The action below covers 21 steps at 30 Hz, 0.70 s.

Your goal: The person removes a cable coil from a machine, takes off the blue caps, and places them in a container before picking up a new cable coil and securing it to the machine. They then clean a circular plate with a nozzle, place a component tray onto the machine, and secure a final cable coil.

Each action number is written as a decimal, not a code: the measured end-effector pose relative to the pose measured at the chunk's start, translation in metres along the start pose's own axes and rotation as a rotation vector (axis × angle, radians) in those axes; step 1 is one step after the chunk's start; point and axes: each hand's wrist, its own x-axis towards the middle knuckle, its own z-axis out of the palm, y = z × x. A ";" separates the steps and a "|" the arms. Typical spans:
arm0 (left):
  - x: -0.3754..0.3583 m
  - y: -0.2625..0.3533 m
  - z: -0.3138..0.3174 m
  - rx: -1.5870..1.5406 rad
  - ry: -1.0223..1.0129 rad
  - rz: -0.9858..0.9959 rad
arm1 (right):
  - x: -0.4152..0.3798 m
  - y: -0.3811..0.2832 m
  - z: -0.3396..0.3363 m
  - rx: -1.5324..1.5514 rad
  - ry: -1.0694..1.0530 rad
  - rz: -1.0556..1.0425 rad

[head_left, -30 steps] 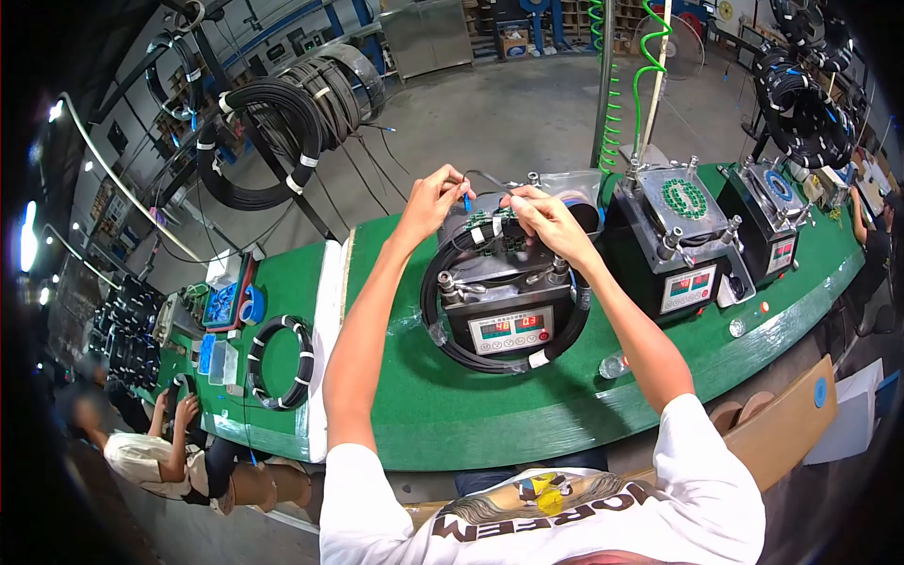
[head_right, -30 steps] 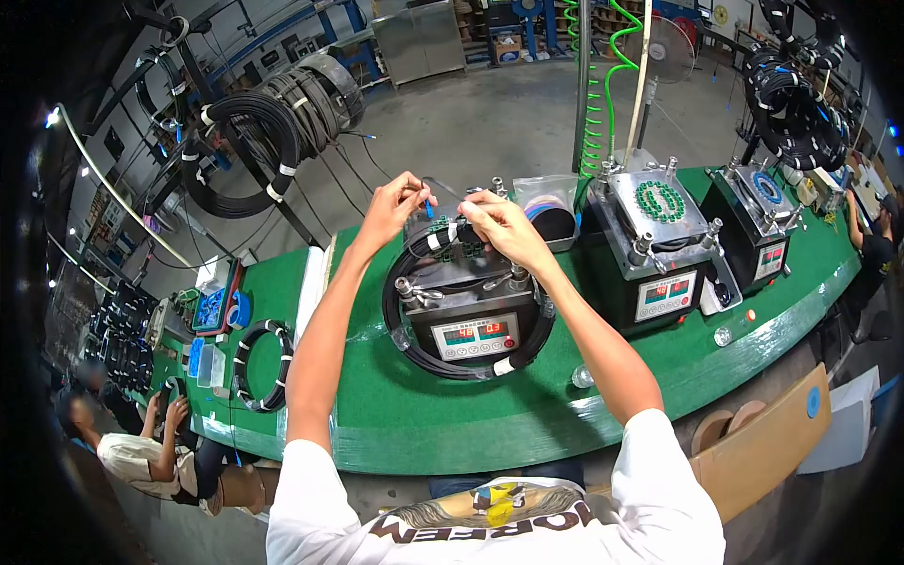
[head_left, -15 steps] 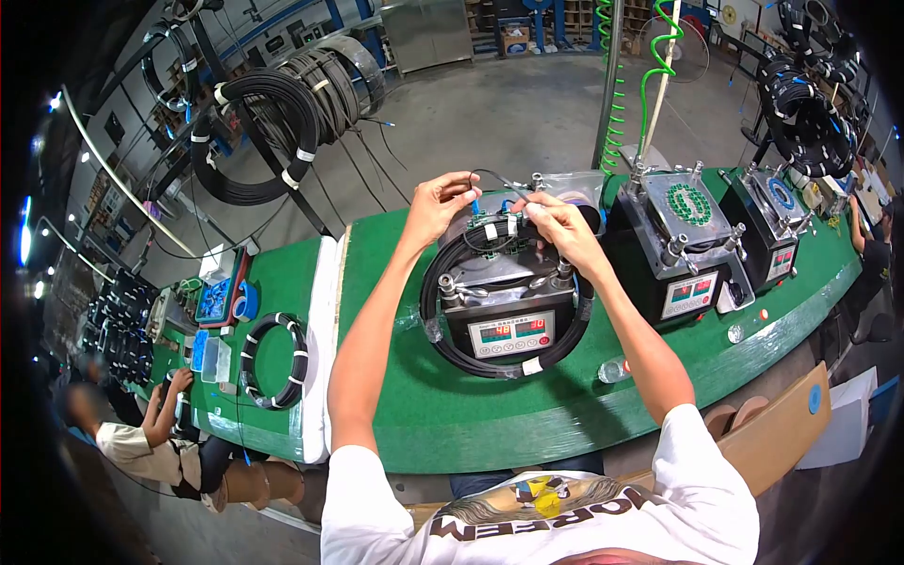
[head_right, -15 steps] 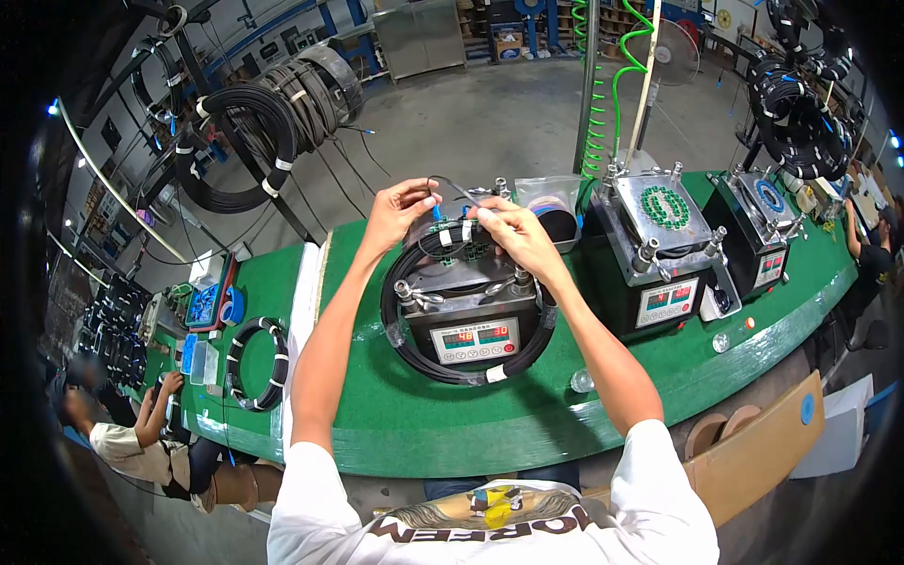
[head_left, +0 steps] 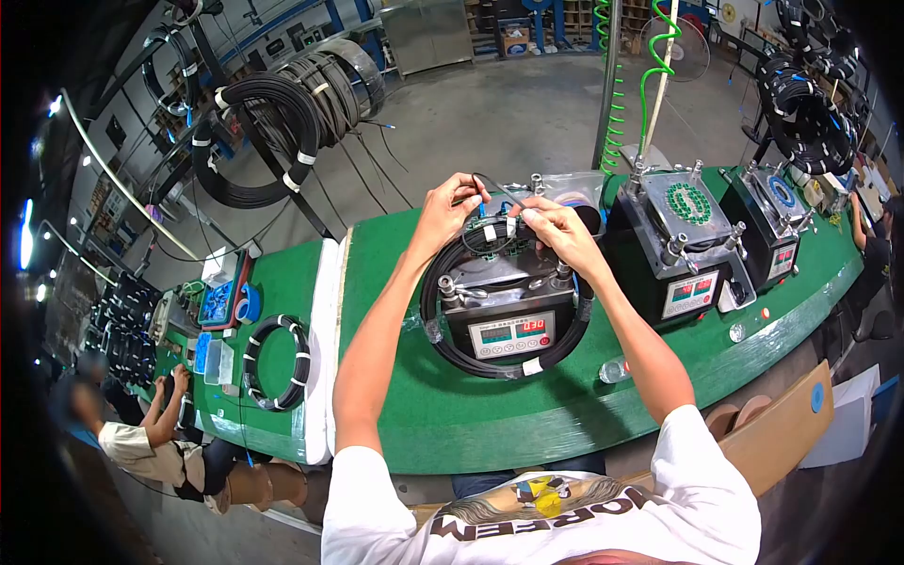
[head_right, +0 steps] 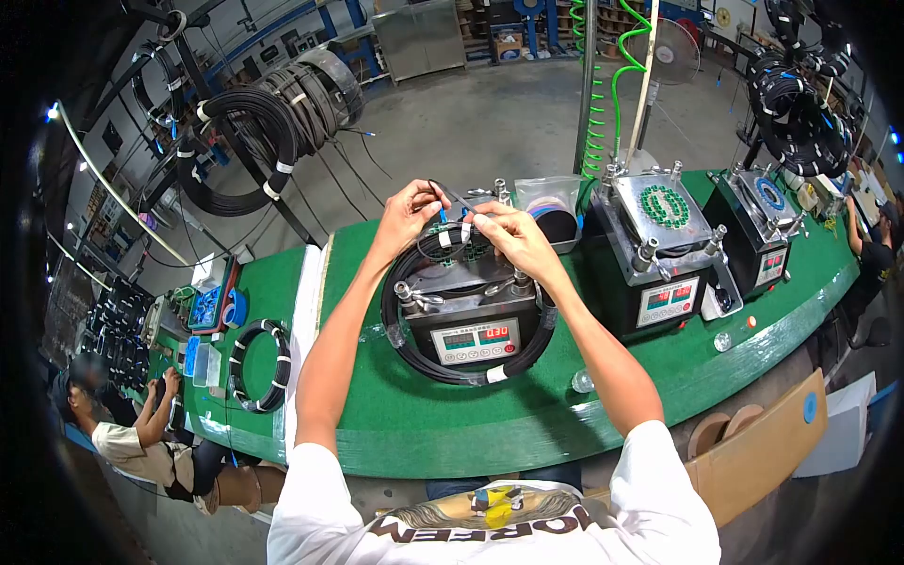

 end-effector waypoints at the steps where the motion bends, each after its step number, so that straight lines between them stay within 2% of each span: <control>1: -0.001 0.001 0.000 0.004 0.002 0.005 | -0.001 -0.001 0.000 -0.009 0.001 0.013; 4: -0.006 0.010 -0.002 0.063 -0.024 -0.015 | -0.002 -0.004 0.001 -0.011 0.004 0.029; 8: -0.008 0.012 -0.004 0.334 0.019 0.019 | -0.002 -0.002 0.001 0.008 0.008 0.011; 11: -0.010 -0.002 -0.006 0.350 0.070 0.005 | -0.004 -0.005 -0.001 -0.023 -0.006 0.028; 17: 0.000 0.020 -0.004 0.435 -0.068 -0.125 | -0.013 -0.017 -0.003 -0.148 -0.088 -0.074; 19: 0.001 0.018 -0.003 0.507 -0.071 -0.078 | -0.016 -0.018 -0.004 -0.240 -0.106 -0.145; 21: 0.002 0.017 -0.002 0.591 -0.060 -0.024 | -0.017 -0.018 -0.007 -0.175 -0.140 -0.070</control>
